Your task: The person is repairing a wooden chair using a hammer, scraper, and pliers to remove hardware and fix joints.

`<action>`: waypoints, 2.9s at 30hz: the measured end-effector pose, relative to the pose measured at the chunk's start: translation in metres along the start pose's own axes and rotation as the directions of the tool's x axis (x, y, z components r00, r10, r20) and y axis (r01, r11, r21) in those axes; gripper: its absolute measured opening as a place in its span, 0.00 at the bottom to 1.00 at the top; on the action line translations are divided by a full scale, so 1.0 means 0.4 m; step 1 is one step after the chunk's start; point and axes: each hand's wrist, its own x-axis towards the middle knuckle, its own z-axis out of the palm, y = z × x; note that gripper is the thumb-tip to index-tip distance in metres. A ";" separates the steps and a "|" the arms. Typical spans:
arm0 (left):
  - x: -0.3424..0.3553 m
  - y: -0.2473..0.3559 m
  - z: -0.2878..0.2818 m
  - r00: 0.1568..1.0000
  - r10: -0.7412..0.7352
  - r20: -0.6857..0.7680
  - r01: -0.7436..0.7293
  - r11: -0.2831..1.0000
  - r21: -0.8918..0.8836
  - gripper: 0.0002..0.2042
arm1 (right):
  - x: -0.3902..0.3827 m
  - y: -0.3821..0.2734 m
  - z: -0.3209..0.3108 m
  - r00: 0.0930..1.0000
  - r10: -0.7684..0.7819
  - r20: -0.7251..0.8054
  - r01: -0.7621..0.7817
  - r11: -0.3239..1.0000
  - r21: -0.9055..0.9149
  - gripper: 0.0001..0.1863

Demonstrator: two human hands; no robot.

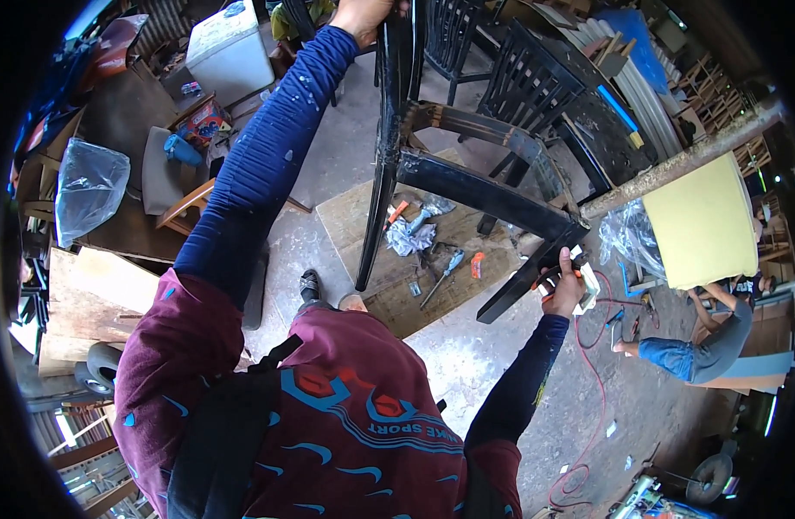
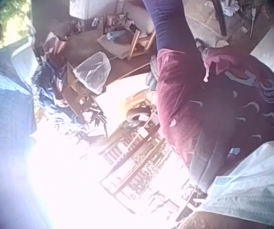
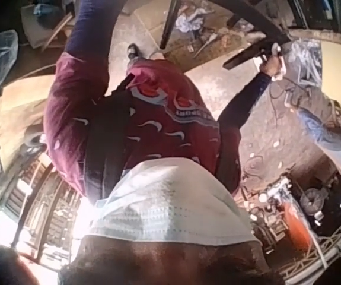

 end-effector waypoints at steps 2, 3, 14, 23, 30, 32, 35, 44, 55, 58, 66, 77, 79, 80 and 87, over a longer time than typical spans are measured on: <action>-0.004 0.008 -0.013 1.000 -0.015 -0.010 0.015 1.000 -0.023 0.04 | 0.001 0.001 0.000 1.000 0.005 0.000 -0.005 1.000 0.026 0.23; 0.004 0.006 -0.026 0.999 0.003 0.043 -0.003 1.000 -0.014 0.04 | 0.008 0.002 -0.005 1.000 -0.018 0.012 0.017 1.000 0.023 0.23; -0.203 0.129 0.008 0.999 0.027 -0.030 -0.029 0.998 -0.063 0.06 | 0.190 0.013 0.045 0.998 -0.048 -0.047 0.047 0.999 -0.026 0.23; -0.353 0.154 0.077 0.978 0.192 -0.080 -0.187 0.980 0.066 0.06 | -0.011 0.073 0.261 0.991 -0.034 0.129 -0.008 0.950 0.311 0.28; -0.437 0.133 0.048 0.946 0.320 0.046 -0.319 0.947 -0.038 0.16 | -0.042 0.066 0.276 0.985 0.028 0.172 -0.090 0.928 0.362 0.20; -0.454 0.187 -0.041 0.926 0.060 0.372 -0.182 0.935 0.304 0.14 | -0.027 0.082 0.230 0.976 0.023 0.214 -0.100 0.930 0.354 0.17; -0.384 0.238 -0.247 0.842 -0.038 0.538 -0.116 0.961 0.250 0.09 | -0.026 0.094 0.190 0.971 0.055 0.233 -0.118 0.957 0.265 0.18; 0.052 -0.084 -0.206 0.894 0.386 0.227 -0.341 0.916 -0.212 0.30 | -0.005 0.156 0.112 0.945 0.049 0.323 -0.140 0.955 0.263 0.21; -0.188 0.047 -0.097 0.930 0.193 0.314 -0.070 0.928 -0.366 0.46 | 0.126 0.336 -0.077 0.897 -0.040 0.439 -0.177 0.880 0.441 0.25; -0.273 0.113 -0.099 0.964 0.166 0.208 -0.106 0.956 -0.273 0.51 | 0.121 0.354 -0.105 0.830 -0.285 0.480 0.285 0.956 0.074 0.28; -0.338 0.172 -0.156 0.955 0.274 0.117 -0.248 0.949 -0.193 0.48 | 0.130 0.369 -0.060 0.882 -0.242 0.405 0.177 0.965 0.192 0.28; -0.283 0.091 -0.194 0.947 0.322 0.011 -0.320 0.942 -0.097 0.34 | 0.005 0.435 0.077 0.993 -0.097 0.065 0.058 0.894 0.445 0.29; -0.248 0.036 -0.210 0.896 0.439 0.074 -0.433 0.898 -0.078 0.28 | -0.032 0.460 0.101 0.997 -0.053 -0.049 0.071 0.852 0.518 0.29; -0.222 -0.001 -0.244 0.887 0.458 0.054 -0.462 0.879 0.118 0.31 | -0.077 0.496 0.075 0.994 -0.021 -0.106 0.076 0.832 0.550 0.29; -0.197 0.032 -0.231 0.848 0.510 0.142 -0.516 0.857 0.003 0.29 | -0.378 0.693 0.003 0.930 0.324 -0.175 -0.163 0.789 0.593 0.08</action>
